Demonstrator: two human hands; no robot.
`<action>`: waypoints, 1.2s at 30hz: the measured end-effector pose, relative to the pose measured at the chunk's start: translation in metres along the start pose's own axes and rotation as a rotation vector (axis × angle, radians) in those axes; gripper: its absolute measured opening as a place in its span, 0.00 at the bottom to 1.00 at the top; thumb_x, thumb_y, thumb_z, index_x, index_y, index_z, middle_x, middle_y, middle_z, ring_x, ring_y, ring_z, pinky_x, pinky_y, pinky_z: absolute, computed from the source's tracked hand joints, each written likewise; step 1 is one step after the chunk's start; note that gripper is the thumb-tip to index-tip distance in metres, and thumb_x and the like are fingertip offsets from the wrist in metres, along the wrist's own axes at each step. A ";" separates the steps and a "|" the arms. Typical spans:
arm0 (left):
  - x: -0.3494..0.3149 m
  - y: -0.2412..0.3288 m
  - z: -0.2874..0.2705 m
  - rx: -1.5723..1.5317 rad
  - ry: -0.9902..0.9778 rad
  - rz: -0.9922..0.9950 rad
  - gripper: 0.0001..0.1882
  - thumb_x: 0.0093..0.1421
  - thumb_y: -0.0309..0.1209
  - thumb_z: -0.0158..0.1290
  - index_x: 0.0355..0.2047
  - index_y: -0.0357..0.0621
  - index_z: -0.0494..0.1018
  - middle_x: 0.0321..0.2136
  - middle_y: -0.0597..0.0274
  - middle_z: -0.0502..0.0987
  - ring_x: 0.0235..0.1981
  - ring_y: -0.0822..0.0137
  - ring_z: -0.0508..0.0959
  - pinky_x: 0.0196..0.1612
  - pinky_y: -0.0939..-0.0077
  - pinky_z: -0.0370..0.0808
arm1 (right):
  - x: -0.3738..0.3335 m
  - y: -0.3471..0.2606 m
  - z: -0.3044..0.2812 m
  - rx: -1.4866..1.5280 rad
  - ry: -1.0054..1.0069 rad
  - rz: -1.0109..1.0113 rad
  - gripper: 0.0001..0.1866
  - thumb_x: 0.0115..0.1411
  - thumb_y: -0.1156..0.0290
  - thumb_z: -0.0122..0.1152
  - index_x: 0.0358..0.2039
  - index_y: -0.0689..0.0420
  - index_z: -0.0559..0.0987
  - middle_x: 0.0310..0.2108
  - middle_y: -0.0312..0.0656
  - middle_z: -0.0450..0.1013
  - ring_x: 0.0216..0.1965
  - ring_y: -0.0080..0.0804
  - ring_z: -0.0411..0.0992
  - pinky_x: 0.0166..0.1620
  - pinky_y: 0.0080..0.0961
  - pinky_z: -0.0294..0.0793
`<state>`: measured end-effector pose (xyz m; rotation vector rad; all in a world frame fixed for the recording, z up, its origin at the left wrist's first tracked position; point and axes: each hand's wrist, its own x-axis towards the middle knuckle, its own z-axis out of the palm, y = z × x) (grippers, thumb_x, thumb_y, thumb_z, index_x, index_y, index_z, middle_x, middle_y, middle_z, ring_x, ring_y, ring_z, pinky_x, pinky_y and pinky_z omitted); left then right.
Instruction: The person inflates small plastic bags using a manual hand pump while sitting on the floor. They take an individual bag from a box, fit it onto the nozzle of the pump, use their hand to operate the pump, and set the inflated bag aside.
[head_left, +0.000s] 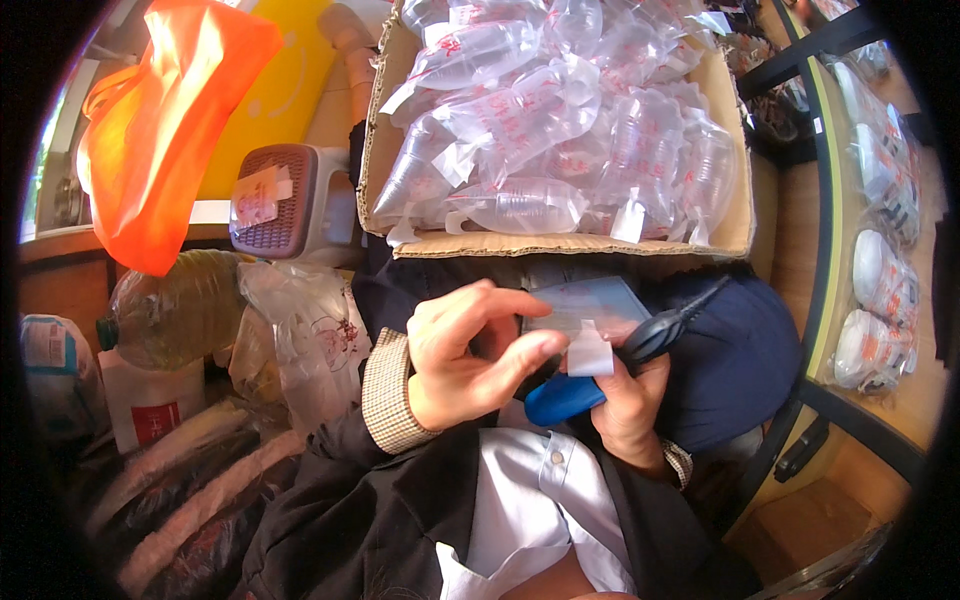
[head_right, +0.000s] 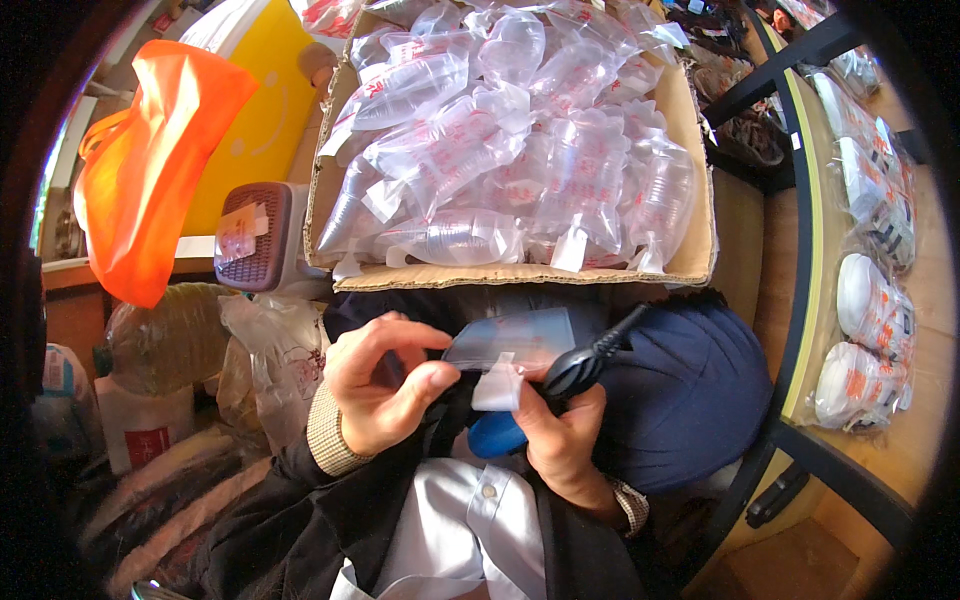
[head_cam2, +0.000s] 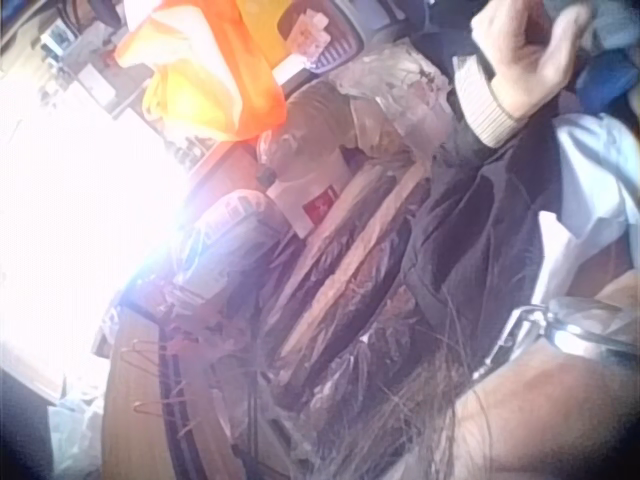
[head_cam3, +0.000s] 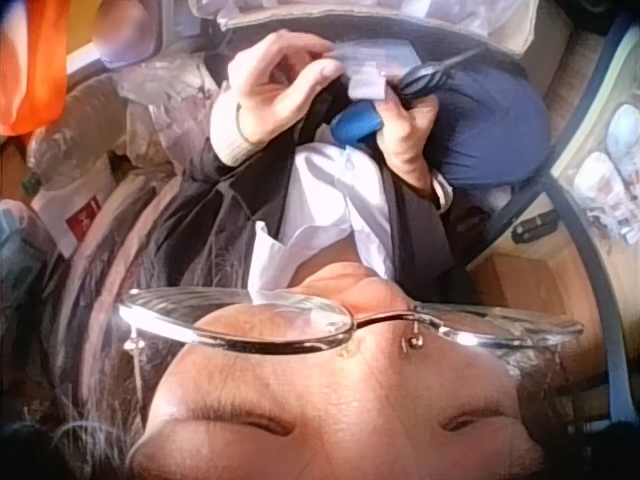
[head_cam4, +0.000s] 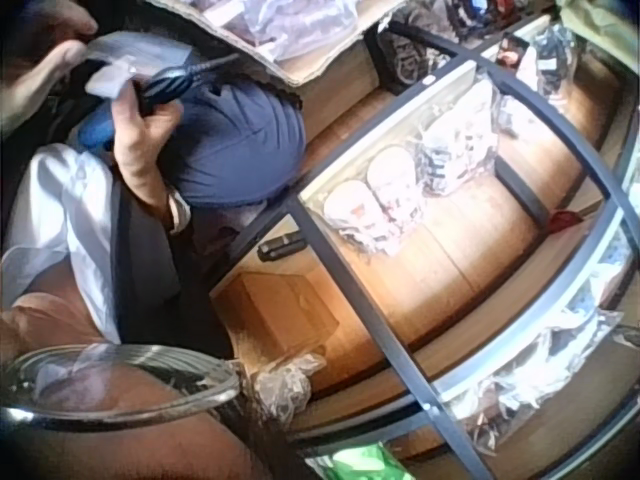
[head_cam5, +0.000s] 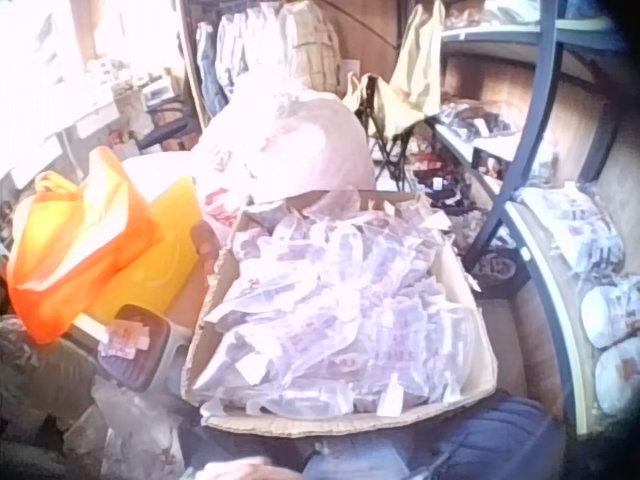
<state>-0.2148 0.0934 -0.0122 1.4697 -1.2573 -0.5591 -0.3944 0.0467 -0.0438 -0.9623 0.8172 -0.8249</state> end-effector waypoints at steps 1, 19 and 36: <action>-0.003 0.004 -0.003 -0.027 -0.071 -0.059 0.17 0.45 0.29 0.68 0.34 0.36 0.76 0.13 0.68 0.69 0.11 0.80 0.68 0.15 0.86 0.61 | -0.003 0.004 -0.003 0.029 0.051 -0.016 0.11 0.55 0.72 0.58 0.37 0.63 0.73 0.30 0.46 0.74 0.29 0.31 0.73 0.34 0.26 0.73; 0.007 -0.002 0.032 -0.363 0.140 -0.053 0.02 0.56 0.22 0.56 0.29 0.36 0.74 0.25 0.57 0.77 0.24 0.68 0.76 0.29 0.79 0.72 | 0.001 -0.019 0.003 -0.242 -0.165 0.030 0.03 0.54 0.78 0.62 0.27 0.62 0.76 0.26 0.36 0.73 0.28 0.20 0.68 0.34 0.18 0.67; 0.021 -0.014 0.019 0.094 0.248 0.535 0.25 0.30 0.13 0.53 0.34 0.40 0.78 0.27 0.63 0.75 0.26 0.64 0.75 0.30 0.76 0.72 | 0.002 -0.019 0.002 -0.069 -0.502 0.285 0.27 0.64 0.46 0.48 0.34 0.63 0.70 0.28 0.36 0.68 0.29 0.21 0.68 0.33 0.18 0.67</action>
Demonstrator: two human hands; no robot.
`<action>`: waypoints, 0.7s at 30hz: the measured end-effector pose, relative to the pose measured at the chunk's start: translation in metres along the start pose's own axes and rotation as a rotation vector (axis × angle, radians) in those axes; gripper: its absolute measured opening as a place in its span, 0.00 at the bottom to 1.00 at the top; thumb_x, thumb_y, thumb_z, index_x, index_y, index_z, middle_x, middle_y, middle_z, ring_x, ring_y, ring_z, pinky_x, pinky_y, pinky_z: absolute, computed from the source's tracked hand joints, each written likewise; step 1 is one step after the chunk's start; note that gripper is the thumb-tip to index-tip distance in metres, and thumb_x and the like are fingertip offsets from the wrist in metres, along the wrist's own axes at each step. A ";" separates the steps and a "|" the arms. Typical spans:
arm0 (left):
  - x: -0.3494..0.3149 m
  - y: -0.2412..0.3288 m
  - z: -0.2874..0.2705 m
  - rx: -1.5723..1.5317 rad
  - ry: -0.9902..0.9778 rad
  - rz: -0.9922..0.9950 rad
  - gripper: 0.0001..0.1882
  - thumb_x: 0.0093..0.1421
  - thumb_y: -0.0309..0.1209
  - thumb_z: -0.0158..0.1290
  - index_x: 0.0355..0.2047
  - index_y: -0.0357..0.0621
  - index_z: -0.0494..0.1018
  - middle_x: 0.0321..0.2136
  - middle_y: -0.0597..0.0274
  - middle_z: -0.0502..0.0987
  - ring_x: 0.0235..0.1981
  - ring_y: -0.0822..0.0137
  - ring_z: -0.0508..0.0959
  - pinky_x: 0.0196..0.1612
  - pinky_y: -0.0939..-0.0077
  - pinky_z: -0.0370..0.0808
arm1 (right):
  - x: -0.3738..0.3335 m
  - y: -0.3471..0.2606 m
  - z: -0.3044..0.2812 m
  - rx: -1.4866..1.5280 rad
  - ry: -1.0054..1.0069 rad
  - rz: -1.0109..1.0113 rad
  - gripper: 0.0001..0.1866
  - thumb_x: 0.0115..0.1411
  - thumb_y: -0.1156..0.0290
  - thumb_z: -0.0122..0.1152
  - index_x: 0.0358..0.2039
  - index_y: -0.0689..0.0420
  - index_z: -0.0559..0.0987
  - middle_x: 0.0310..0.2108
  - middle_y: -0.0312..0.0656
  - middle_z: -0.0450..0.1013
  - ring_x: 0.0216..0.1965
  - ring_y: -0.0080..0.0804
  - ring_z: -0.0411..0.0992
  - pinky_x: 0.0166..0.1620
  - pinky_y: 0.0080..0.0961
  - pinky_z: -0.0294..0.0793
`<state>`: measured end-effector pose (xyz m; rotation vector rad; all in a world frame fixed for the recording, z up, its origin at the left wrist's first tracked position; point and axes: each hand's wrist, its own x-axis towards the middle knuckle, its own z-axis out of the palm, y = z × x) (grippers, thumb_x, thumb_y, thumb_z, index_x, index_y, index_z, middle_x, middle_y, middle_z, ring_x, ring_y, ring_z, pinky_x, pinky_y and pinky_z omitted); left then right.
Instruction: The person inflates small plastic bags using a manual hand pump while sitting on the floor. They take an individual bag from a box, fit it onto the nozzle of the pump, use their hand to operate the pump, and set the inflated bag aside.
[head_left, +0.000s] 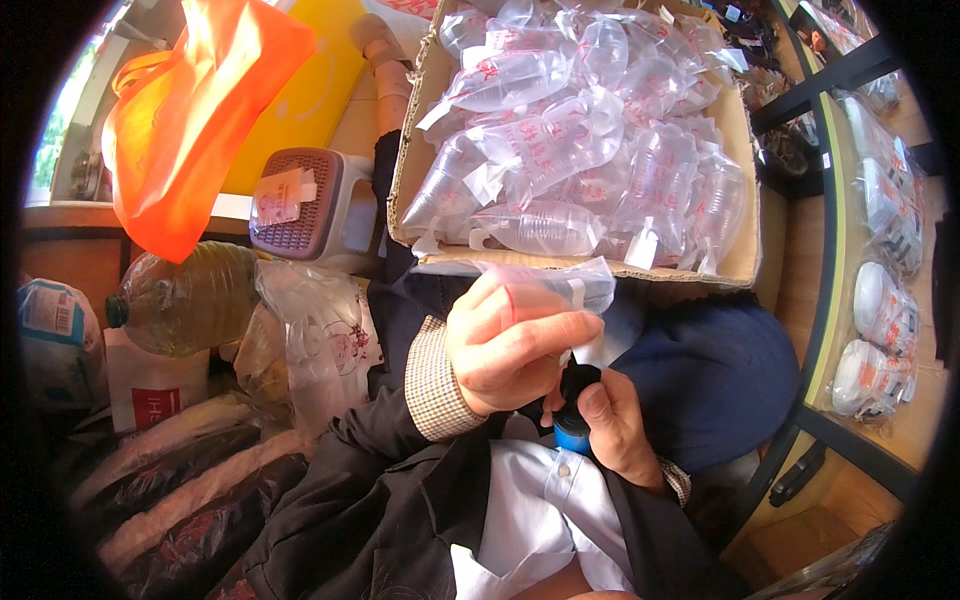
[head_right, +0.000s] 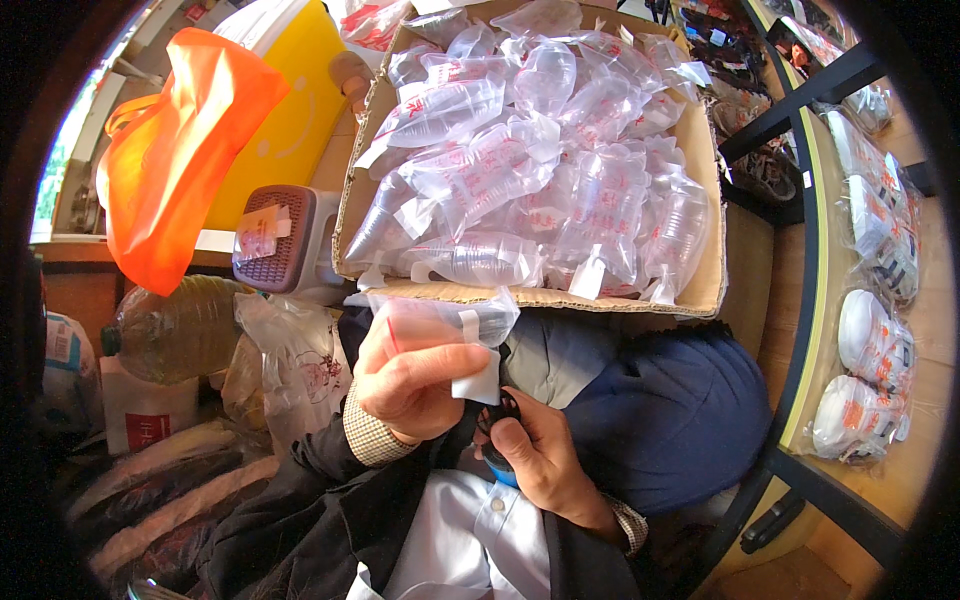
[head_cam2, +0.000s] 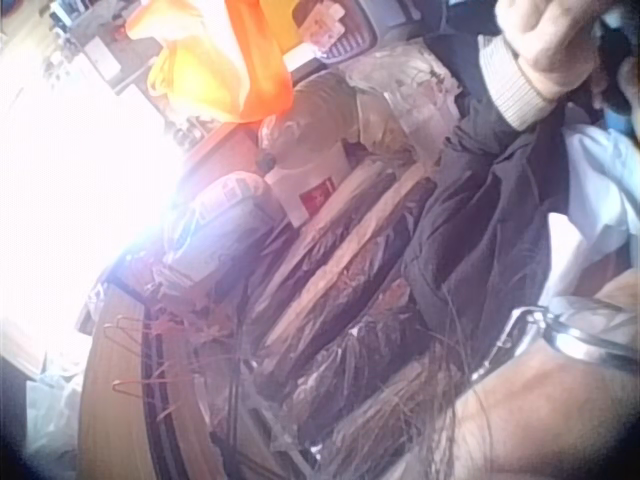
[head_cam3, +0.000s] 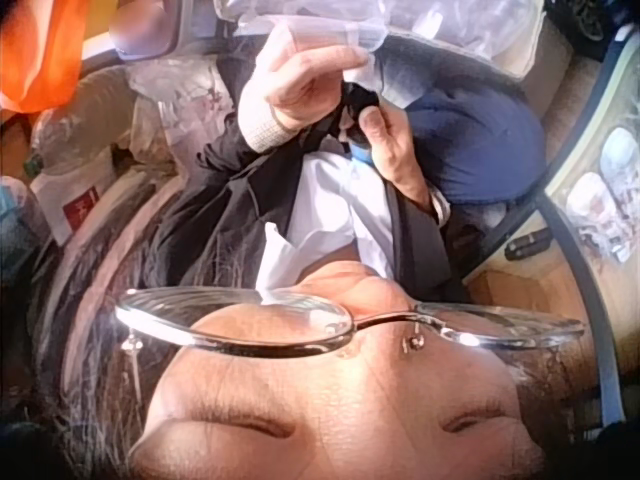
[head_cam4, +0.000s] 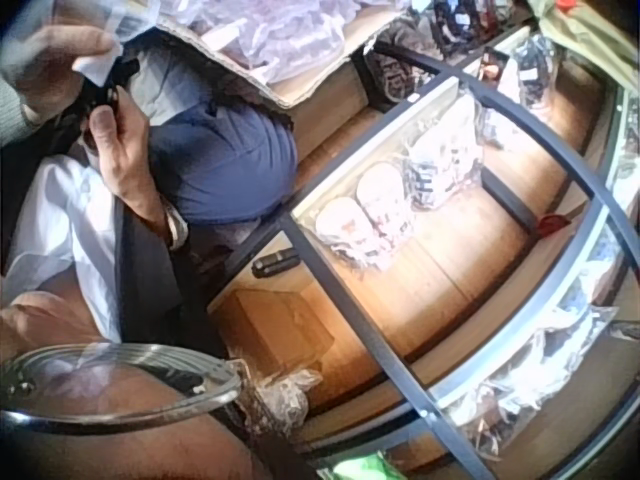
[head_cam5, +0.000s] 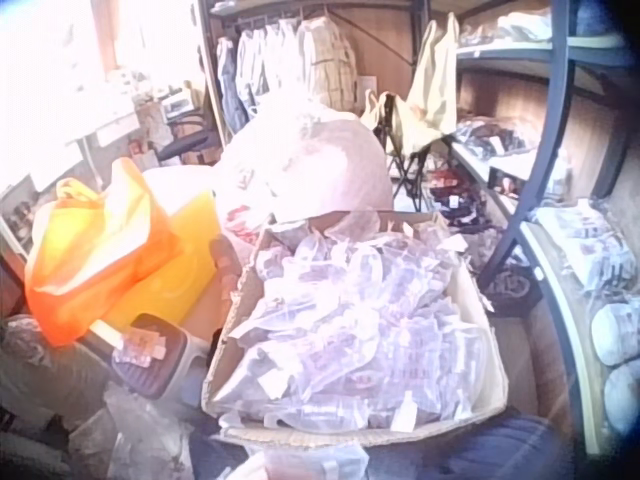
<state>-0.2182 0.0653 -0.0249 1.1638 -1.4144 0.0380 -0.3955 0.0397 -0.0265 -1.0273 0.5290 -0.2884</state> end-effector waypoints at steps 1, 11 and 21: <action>-0.001 0.000 -0.003 0.005 -0.048 0.022 0.26 0.30 0.14 0.53 0.35 0.41 0.78 0.28 0.63 0.75 0.27 0.65 0.75 0.31 0.75 0.72 | -0.001 0.001 0.000 0.028 0.006 -0.009 0.26 0.64 0.47 0.47 0.35 0.63 0.70 0.28 0.36 0.68 0.29 0.21 0.68 0.34 0.18 0.67; -0.015 0.005 -0.005 -0.404 -0.154 -0.218 0.07 0.53 0.32 0.62 0.27 0.45 0.75 0.30 0.63 0.75 0.29 0.66 0.72 0.36 0.71 0.66 | 0.003 0.003 0.000 -0.187 0.146 -0.208 0.19 0.64 0.59 0.52 0.42 0.65 0.72 0.31 0.40 0.71 0.33 0.26 0.69 0.40 0.21 0.67; -0.012 0.028 0.006 -0.767 -0.173 -0.868 0.13 0.67 0.32 0.43 0.33 0.35 0.73 0.28 0.58 0.78 0.29 0.70 0.76 0.36 0.78 0.72 | 0.008 0.018 0.002 -0.260 0.125 -0.163 0.25 0.61 0.66 0.57 0.56 0.64 0.64 0.46 0.44 0.70 0.47 0.29 0.68 0.50 0.24 0.66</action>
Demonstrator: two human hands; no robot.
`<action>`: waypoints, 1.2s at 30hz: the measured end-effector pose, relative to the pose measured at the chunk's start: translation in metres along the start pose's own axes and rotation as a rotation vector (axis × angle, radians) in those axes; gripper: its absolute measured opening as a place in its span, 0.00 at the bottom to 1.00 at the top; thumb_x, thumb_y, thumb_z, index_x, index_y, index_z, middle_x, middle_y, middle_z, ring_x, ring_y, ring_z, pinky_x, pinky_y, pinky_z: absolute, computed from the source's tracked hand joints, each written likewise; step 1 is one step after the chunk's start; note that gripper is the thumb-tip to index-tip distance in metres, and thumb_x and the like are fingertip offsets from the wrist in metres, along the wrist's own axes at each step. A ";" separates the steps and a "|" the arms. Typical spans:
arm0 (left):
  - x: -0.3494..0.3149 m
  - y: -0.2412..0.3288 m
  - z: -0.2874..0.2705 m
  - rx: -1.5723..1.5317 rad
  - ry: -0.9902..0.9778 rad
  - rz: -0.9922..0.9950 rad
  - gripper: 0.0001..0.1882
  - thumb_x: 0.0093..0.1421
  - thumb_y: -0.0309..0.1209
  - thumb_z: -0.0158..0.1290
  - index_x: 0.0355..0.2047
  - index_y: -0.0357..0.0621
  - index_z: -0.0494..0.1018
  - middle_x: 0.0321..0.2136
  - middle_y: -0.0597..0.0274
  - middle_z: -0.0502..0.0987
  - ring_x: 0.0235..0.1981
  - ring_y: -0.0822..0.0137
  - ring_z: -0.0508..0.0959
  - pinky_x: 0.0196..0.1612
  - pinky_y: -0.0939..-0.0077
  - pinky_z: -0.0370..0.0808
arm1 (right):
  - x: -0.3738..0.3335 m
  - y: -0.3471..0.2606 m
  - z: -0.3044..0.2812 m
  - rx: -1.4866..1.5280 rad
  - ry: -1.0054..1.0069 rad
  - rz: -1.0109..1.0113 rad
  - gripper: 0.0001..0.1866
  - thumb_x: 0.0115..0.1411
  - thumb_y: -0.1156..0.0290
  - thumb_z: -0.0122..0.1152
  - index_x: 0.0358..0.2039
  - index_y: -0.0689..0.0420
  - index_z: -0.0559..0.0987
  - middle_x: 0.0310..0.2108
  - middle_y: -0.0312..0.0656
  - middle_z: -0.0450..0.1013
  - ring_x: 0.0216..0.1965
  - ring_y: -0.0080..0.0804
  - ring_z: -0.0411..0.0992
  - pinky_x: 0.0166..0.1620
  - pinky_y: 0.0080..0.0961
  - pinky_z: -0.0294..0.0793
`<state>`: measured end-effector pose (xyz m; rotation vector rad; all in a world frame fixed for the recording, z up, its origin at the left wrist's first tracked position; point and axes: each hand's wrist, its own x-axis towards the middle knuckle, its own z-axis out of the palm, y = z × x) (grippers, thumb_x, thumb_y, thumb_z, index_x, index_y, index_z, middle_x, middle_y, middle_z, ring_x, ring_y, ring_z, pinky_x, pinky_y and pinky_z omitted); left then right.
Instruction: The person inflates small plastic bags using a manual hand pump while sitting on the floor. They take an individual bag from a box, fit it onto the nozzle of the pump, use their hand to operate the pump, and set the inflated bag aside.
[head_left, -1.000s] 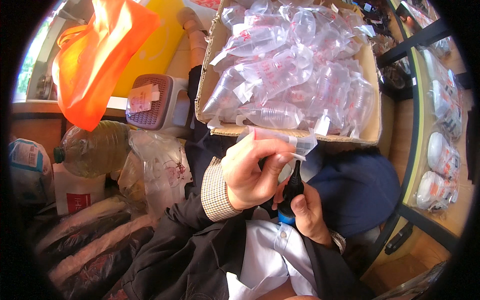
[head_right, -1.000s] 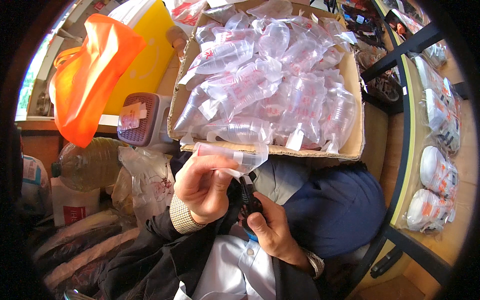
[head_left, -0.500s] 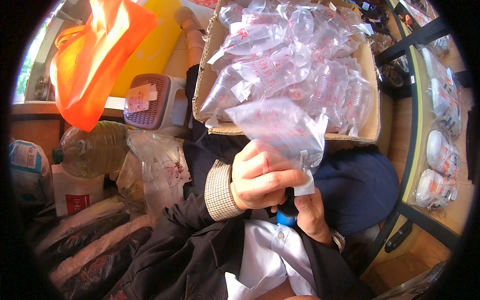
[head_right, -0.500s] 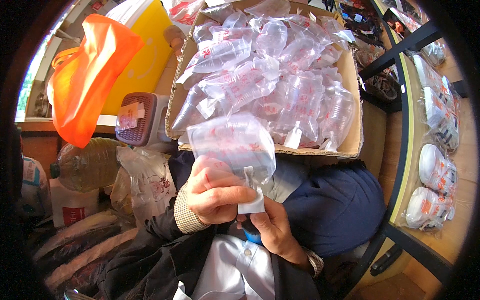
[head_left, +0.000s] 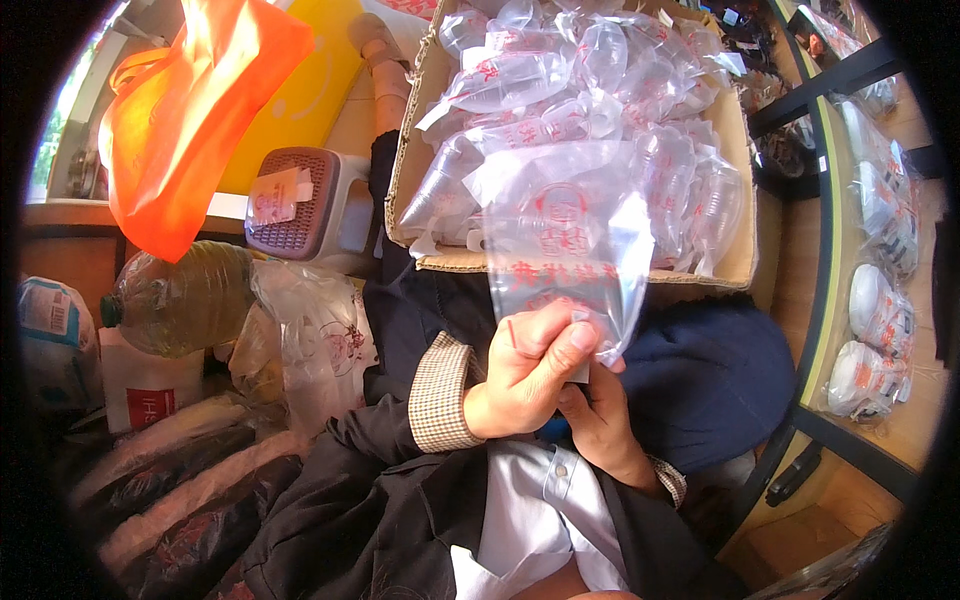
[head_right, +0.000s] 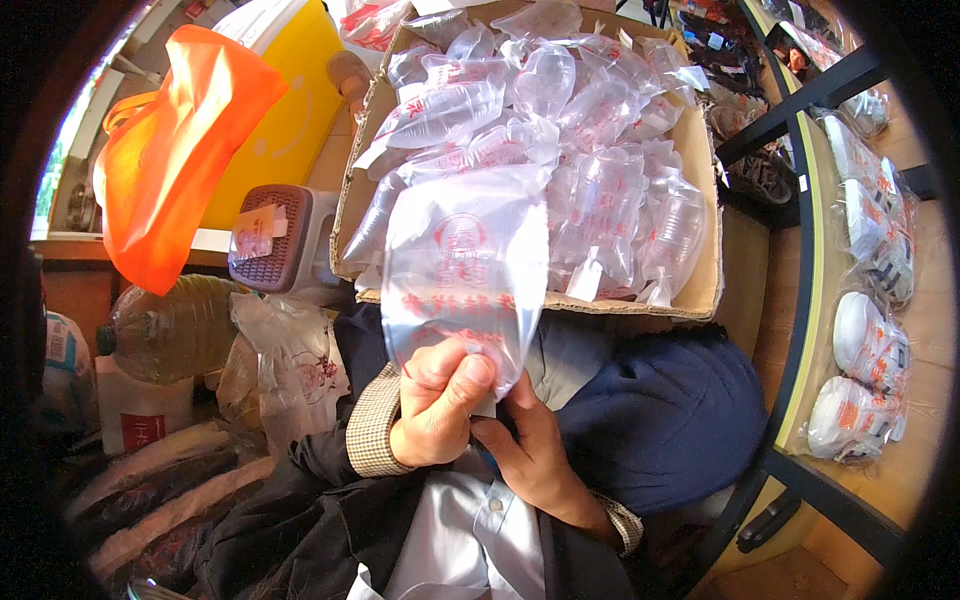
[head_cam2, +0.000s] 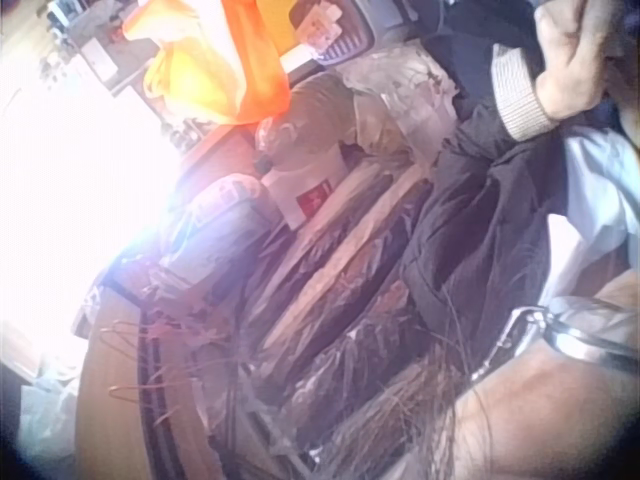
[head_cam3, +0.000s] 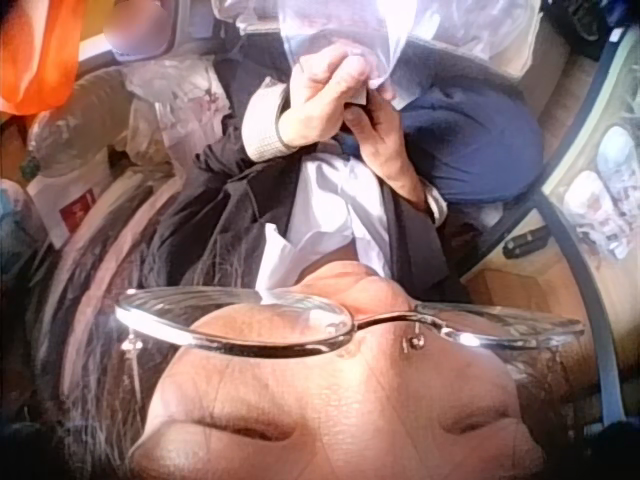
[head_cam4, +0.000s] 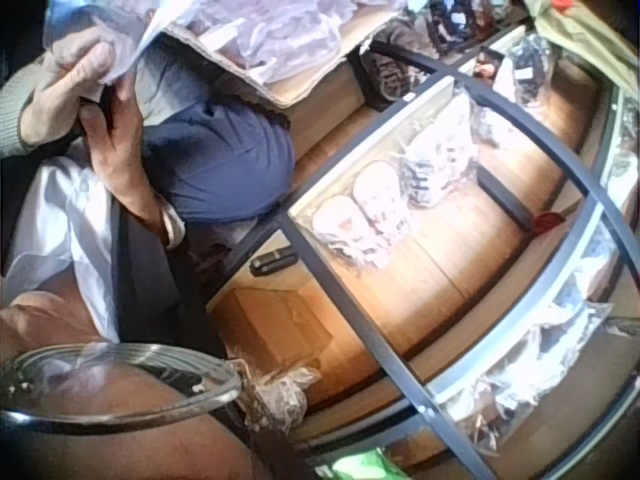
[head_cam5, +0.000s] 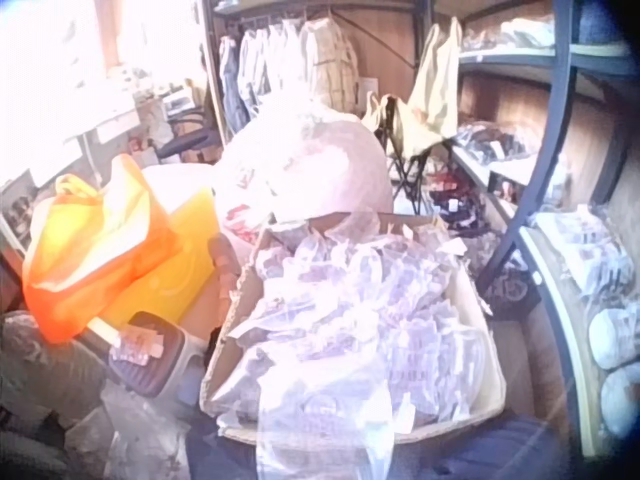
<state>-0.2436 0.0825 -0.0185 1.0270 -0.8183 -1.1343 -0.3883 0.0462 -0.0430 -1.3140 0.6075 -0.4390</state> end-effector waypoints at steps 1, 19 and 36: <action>0.002 0.002 -0.003 0.054 -0.060 -0.034 0.15 0.68 0.33 0.41 0.33 0.35 0.73 0.27 0.57 0.78 0.29 0.69 0.77 0.36 0.77 0.73 | -0.003 0.000 0.000 0.021 0.008 0.025 0.26 0.61 0.66 0.57 0.57 0.64 0.63 0.47 0.44 0.69 0.49 0.29 0.67 0.51 0.24 0.65; 0.001 -0.024 0.005 -0.159 0.128 0.011 0.15 0.69 0.40 0.38 0.31 0.42 0.63 0.12 0.62 0.66 0.10 0.72 0.65 0.15 0.79 0.63 | -0.004 -0.045 -0.039 0.064 0.629 -0.656 0.20 0.64 0.53 0.49 0.46 0.56 0.71 0.44 0.45 0.70 0.47 0.37 0.68 0.54 0.39 0.66; 0.022 0.021 -0.013 -0.417 0.258 -0.045 0.20 0.66 0.50 0.39 0.26 0.49 0.58 0.11 0.67 0.56 0.10 0.72 0.57 0.11 0.77 0.57 | 0.001 -0.013 0.007 0.002 -0.130 0.100 0.24 0.62 0.52 0.56 0.44 0.62 0.69 0.18 0.41 0.69 0.21 0.26 0.69 0.26 0.24 0.68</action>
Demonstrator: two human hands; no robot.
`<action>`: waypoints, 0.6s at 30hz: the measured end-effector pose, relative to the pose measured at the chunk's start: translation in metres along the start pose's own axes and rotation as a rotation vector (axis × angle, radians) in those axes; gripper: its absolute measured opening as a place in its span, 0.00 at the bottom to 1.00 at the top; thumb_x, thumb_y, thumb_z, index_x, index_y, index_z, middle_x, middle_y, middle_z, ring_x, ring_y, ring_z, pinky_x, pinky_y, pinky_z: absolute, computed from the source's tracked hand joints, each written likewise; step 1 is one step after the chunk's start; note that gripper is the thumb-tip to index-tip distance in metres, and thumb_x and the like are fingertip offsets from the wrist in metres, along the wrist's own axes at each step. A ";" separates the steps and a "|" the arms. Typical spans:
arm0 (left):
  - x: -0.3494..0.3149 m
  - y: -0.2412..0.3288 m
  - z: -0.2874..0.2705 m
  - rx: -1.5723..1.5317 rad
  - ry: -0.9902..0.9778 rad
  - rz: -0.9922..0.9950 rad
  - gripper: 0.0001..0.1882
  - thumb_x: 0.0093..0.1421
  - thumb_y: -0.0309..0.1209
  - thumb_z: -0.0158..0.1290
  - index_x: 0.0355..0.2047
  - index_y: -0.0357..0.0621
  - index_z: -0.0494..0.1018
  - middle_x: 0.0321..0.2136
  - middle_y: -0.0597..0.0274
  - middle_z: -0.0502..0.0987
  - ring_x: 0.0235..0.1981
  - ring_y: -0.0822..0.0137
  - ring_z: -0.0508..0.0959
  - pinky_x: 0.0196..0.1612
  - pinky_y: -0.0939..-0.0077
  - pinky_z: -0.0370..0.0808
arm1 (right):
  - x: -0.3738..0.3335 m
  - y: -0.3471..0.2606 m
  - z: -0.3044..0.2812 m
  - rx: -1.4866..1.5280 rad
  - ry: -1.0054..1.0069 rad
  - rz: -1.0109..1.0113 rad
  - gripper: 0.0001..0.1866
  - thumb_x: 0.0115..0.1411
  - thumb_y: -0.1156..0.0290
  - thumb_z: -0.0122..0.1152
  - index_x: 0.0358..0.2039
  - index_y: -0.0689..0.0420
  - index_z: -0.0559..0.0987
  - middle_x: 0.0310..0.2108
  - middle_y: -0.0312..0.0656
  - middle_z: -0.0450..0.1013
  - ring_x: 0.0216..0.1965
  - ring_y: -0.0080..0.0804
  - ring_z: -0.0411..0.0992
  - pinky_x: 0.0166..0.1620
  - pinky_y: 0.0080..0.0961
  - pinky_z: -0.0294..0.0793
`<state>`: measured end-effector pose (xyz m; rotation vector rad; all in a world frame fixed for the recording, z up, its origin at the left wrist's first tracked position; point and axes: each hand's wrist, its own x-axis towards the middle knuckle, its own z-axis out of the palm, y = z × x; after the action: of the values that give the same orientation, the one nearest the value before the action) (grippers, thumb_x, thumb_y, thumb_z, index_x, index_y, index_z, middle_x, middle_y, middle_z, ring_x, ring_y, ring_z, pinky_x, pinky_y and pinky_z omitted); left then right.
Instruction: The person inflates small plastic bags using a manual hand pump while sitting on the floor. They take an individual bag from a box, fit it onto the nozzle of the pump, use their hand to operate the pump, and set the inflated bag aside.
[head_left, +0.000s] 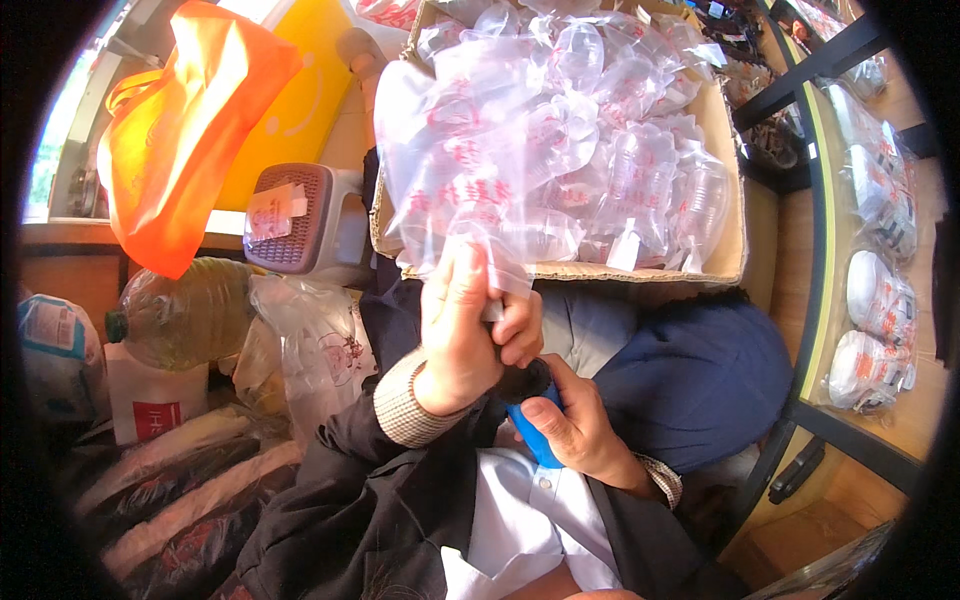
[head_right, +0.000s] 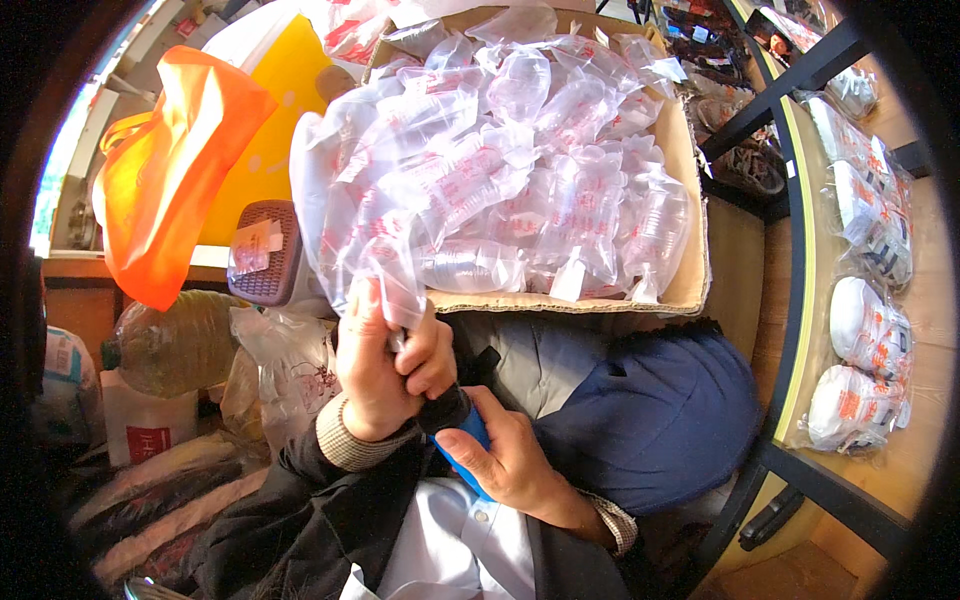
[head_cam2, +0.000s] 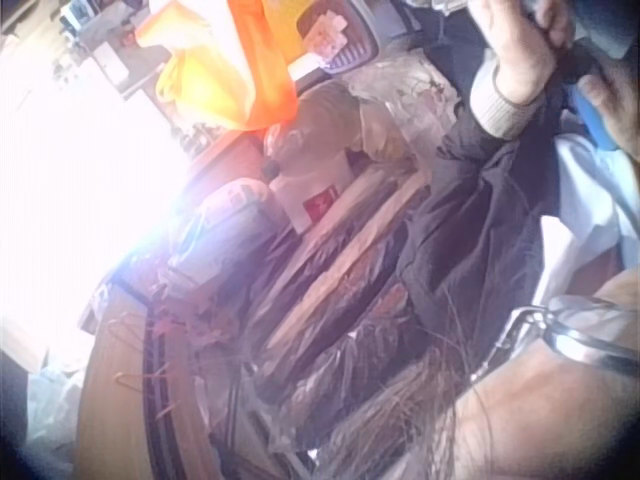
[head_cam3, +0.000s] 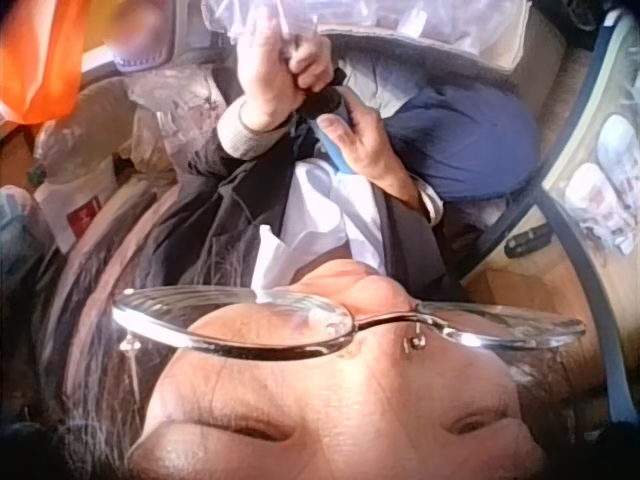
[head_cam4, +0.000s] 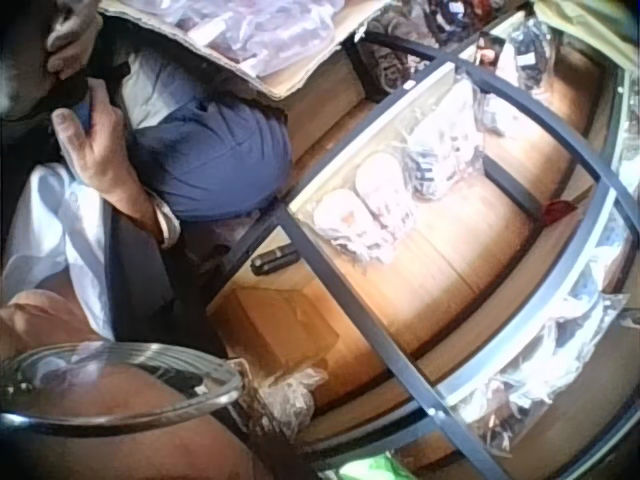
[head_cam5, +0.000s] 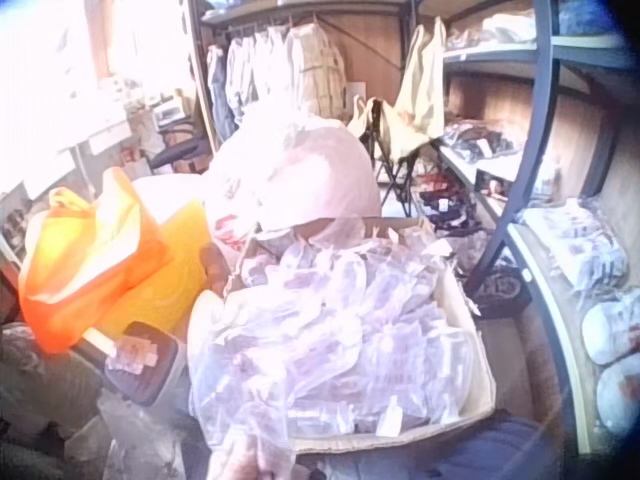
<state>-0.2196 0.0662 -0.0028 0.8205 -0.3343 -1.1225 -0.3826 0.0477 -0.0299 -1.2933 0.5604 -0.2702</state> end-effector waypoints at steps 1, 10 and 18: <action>0.000 0.001 -0.003 0.015 -0.015 0.007 0.21 0.66 0.51 0.38 0.25 0.49 0.58 0.11 0.67 0.57 0.10 0.72 0.57 0.11 0.77 0.57 | -0.001 0.000 -0.001 0.024 0.016 -0.003 0.24 0.62 0.52 0.56 0.44 0.62 0.69 0.18 0.40 0.69 0.20 0.25 0.69 0.26 0.24 0.68; -0.004 -0.006 -0.001 -0.080 -0.054 0.015 0.18 0.69 0.46 0.34 0.27 0.50 0.58 0.10 0.68 0.56 0.08 0.72 0.57 0.10 0.78 0.57 | -0.003 -0.006 -0.004 -0.089 -0.006 -0.119 0.28 0.63 0.52 0.52 0.53 0.61 0.63 0.26 0.46 0.71 0.26 0.31 0.72 0.33 0.26 0.69; 0.014 -0.012 0.013 0.102 -0.149 -0.029 0.16 0.69 0.39 0.39 0.29 0.39 0.64 0.16 0.60 0.68 0.18 0.67 0.71 0.24 0.78 0.69 | -0.010 0.006 -0.010 0.016 0.096 -0.087 0.25 0.61 0.56 0.56 0.49 0.65 0.67 0.31 0.47 0.72 0.35 0.34 0.74 0.39 0.27 0.71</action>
<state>-0.2298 0.0465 -0.0052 0.8353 -0.5088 -1.2049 -0.3968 0.0461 -0.0349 -1.2960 0.5823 -0.4100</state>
